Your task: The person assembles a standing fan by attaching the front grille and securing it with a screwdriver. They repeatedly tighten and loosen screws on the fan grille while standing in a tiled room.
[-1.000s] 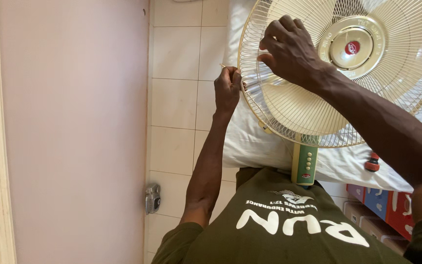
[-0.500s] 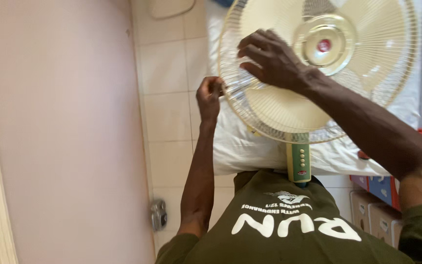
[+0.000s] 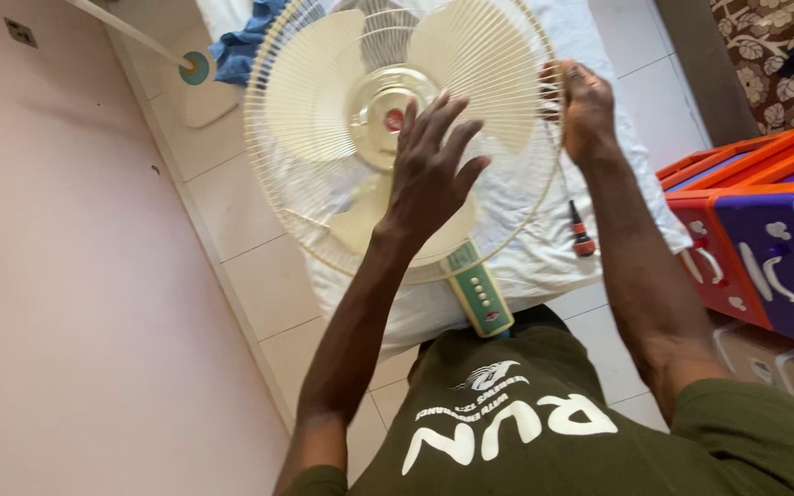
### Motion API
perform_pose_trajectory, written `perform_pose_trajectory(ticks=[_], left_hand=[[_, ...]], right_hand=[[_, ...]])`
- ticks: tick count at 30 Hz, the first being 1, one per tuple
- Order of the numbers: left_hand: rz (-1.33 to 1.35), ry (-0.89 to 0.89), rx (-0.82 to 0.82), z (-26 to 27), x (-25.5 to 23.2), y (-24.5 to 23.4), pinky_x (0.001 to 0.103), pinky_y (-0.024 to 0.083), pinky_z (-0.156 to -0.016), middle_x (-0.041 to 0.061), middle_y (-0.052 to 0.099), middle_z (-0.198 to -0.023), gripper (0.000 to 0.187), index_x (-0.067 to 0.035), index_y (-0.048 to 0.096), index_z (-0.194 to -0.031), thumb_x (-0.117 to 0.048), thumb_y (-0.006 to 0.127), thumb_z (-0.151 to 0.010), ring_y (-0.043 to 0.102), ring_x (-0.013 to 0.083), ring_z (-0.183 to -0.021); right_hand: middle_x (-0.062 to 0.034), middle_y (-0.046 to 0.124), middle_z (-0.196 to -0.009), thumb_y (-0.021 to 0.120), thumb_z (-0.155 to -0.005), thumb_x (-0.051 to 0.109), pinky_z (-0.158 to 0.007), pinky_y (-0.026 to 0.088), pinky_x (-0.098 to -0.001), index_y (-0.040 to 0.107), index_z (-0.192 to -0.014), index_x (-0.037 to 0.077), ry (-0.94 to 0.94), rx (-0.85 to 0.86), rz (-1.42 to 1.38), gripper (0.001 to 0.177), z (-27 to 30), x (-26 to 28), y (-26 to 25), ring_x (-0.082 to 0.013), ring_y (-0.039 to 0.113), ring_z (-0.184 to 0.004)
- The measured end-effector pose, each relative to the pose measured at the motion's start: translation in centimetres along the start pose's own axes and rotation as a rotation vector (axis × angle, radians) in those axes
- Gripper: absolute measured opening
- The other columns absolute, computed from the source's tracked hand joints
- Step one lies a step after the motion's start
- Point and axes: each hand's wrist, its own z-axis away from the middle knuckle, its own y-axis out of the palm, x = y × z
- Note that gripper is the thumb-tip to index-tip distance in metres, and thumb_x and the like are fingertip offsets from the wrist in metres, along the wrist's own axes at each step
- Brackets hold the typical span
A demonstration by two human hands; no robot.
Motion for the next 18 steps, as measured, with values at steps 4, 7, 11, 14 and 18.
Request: perform_pose_trajectory(ticks=[4, 7, 11, 14, 18], left_hand=[[-0.134, 0.088, 0.148, -7.8, -1.5, 5.7, 0.065, 0.017, -0.119, 0.024, 0.047, -0.146, 0.069, -0.007, 0.066, -0.128, -0.043, 0.086, -0.073, 0.034, 0.0448, -0.141], [-0.224, 0.104, 0.113, -9.9, -1.5, 8.1, 0.066, 0.022, -0.112, 0.027, 0.048, -0.14, 0.08, -0.007, 0.068, -0.125, -0.052, 0.087, -0.062, 0.037, 0.0482, -0.134], [-0.259, -0.035, 0.107, -11.2, -0.7, 10.6, 0.053, 0.044, -0.099, 0.018, 0.058, -0.125, 0.048, -0.007, 0.073, -0.107, -0.045, 0.089, -0.081, 0.051, 0.0372, -0.121], [-0.364, -0.025, 0.1, -12.7, 0.2, 11.8, 0.043, 0.049, -0.092, 0.012, 0.058, -0.114, 0.012, -0.003, 0.071, -0.097, -0.011, 0.076, -0.089, 0.053, 0.0254, -0.111], [-0.43, 0.049, 0.14, -13.3, 0.3, 12.4, 0.042, 0.049, -0.089, 0.015, 0.057, -0.106, 0.004, 0.003, 0.066, -0.085, 0.001, 0.065, -0.082, 0.052, 0.026, -0.107]], right_hand=[[-0.0076, 0.065, -0.11, 0.047, -0.108, 0.045, -0.079, 0.061, -0.0336, 0.061, -0.125, 0.008, 0.245, 0.043, -0.06, 0.043, -0.2, 0.3, 0.5, -0.0145, 0.068, -0.093], [-0.0092, 0.068, -0.113, 0.049, -0.105, 0.043, -0.085, 0.063, -0.0363, 0.06, -0.129, 0.007, 0.264, 0.193, -0.307, 0.044, -0.8, 1.2, 0.8, -0.0182, 0.071, -0.099], [-0.0075, 0.068, -0.104, 0.05, -0.107, 0.041, -0.074, 0.059, -0.032, 0.06, -0.126, 0.007, 0.242, 0.228, -0.32, 0.041, -1.3, 0.8, 0.1, -0.015, 0.068, -0.089], [-0.0056, 0.068, -0.101, 0.052, -0.109, 0.041, -0.069, 0.056, -0.0279, 0.061, -0.125, 0.004, 0.165, 0.189, -0.252, 0.041, -1.8, -0.1, -0.1, -0.012, 0.065, -0.083], [-0.0035, 0.066, -0.096, 0.051, -0.112, 0.043, -0.073, 0.056, -0.0248, 0.063, -0.122, 0.002, 0.005, 0.191, -0.108, 0.044, -2.0, -0.4, -0.3, -0.0088, 0.063, -0.082]])
